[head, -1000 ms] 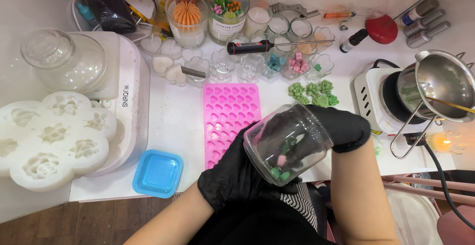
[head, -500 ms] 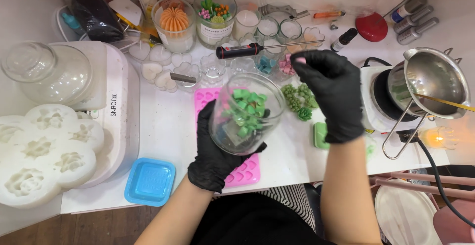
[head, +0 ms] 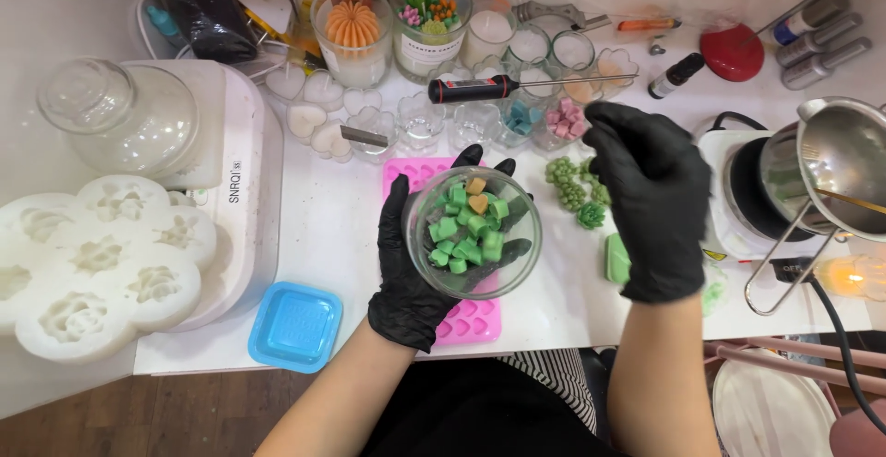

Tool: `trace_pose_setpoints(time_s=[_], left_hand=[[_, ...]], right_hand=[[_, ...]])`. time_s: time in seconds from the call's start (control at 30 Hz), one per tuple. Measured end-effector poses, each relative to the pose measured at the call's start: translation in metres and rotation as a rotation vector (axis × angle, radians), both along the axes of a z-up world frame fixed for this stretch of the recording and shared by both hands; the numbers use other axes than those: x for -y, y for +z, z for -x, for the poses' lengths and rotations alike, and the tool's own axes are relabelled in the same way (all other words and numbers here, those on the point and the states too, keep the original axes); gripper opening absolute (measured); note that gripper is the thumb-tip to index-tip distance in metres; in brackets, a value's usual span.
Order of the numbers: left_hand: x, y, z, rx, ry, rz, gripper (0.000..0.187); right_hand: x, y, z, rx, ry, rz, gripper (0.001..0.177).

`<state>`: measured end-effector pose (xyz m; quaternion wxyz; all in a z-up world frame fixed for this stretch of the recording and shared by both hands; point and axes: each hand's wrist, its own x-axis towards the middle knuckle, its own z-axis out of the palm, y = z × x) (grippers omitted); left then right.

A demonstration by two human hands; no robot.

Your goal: The recorder is making candles by handling small wax pieces and stirring melting wax in a pot.

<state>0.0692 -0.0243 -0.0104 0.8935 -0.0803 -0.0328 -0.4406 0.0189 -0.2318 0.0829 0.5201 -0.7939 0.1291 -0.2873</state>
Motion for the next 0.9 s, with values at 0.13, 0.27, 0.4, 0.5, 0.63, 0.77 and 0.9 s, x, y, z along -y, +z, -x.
trace_pose_setpoints(time_s=[0.13, 0.27, 0.4, 0.5, 0.63, 0.77, 0.9], left_hand=[[0.001, -0.003, 0.001, 0.034, 0.009, 0.01, 0.085], [0.001, -0.002, 0.003, 0.006, -0.011, 0.043, 0.08], [-0.001, 0.0, 0.004, 0.08, -0.012, -0.021, 0.078], [0.002, -0.005, 0.005, -0.063, -0.052, -0.052, 0.078], [0.001, -0.004, 0.008, 0.005, -0.029, -0.199, 0.074], [-0.006, 0.019, 0.009, 0.074, -0.136, -0.384, 0.063], [-0.009, 0.03, 0.017, 0.206, -0.032, -0.612, 0.062]], right_hand=[[-0.018, 0.029, 0.031, 0.04, 0.032, -0.124, 0.017], [-0.034, 0.06, 0.052, -0.08, 0.187, 0.001, 0.02], [-0.052, 0.073, 0.049, -0.238, 0.446, 0.447, 0.033], [-0.041, 0.052, 0.043, -0.282, 0.565, 0.678, 0.036], [-0.025, 0.032, 0.03, -0.454, 0.629, 0.669, 0.035], [-0.015, 0.028, 0.024, -0.671, 0.652, 0.479, 0.031], [-0.026, 0.038, 0.03, -0.63, 0.54, 0.211, 0.031]])
